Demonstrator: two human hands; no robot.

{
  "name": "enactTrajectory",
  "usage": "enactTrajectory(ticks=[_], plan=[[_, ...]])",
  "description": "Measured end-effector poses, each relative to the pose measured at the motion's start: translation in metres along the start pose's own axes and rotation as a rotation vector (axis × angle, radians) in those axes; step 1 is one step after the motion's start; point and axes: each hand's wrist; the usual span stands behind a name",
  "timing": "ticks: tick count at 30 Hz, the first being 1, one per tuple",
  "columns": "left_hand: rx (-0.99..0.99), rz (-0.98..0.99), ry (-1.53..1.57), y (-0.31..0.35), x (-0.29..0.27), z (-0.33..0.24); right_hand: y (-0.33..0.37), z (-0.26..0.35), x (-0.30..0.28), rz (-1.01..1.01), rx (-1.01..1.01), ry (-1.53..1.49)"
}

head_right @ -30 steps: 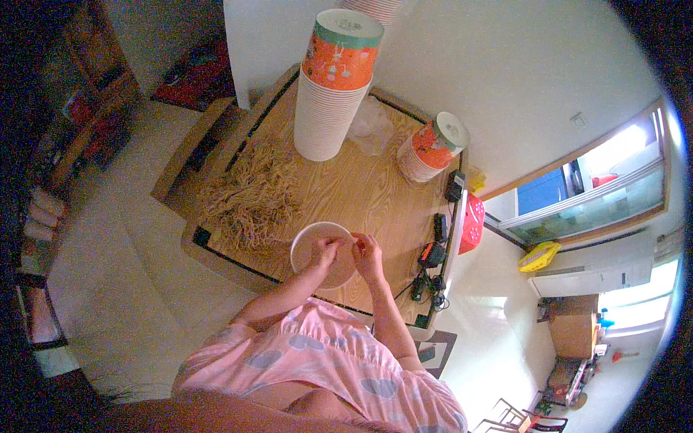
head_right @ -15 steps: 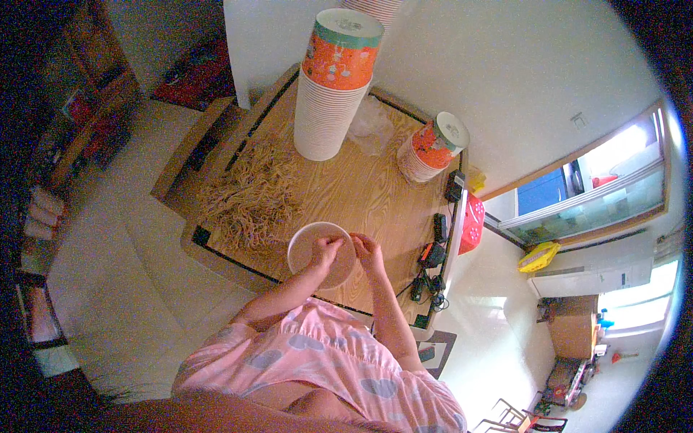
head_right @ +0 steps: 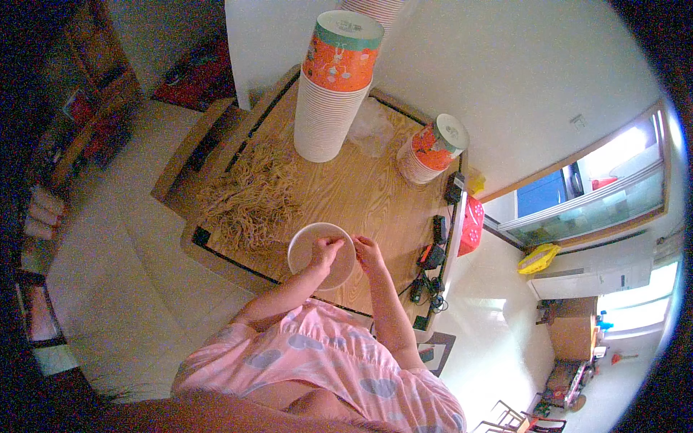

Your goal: The person is preparing fibrous packaging material and organizing large paper cups on a table.

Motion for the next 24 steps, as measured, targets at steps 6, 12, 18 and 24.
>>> enactTrajectory(ticks=[6, 12, 18, 24], plan=[[0.197, 0.087, -0.211, -0.005, -0.003, 0.003, 0.001, 0.004, -0.004, -0.134, -0.196, 0.406], [0.573, 0.28, -0.623, -0.001, 0.001, -0.05, 0.011, 0.018, 0.009, -0.319, -0.44, 0.502], [0.655, 0.466, -1.012, -0.013, 0.009, -0.063, 0.024, 0.04, 0.019, -0.444, -0.548, 0.76], [0.533, 0.465, -0.976, -0.014, 0.015, -0.052, 0.047, 0.046, 0.026, -0.423, -0.561, 0.719]])
Point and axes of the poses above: each hand's wrist, its own y-axis away from the middle knuckle, its own x-axis out of the palm, z = x × y, and after that the axes turned 15 degrees about y, right-handed
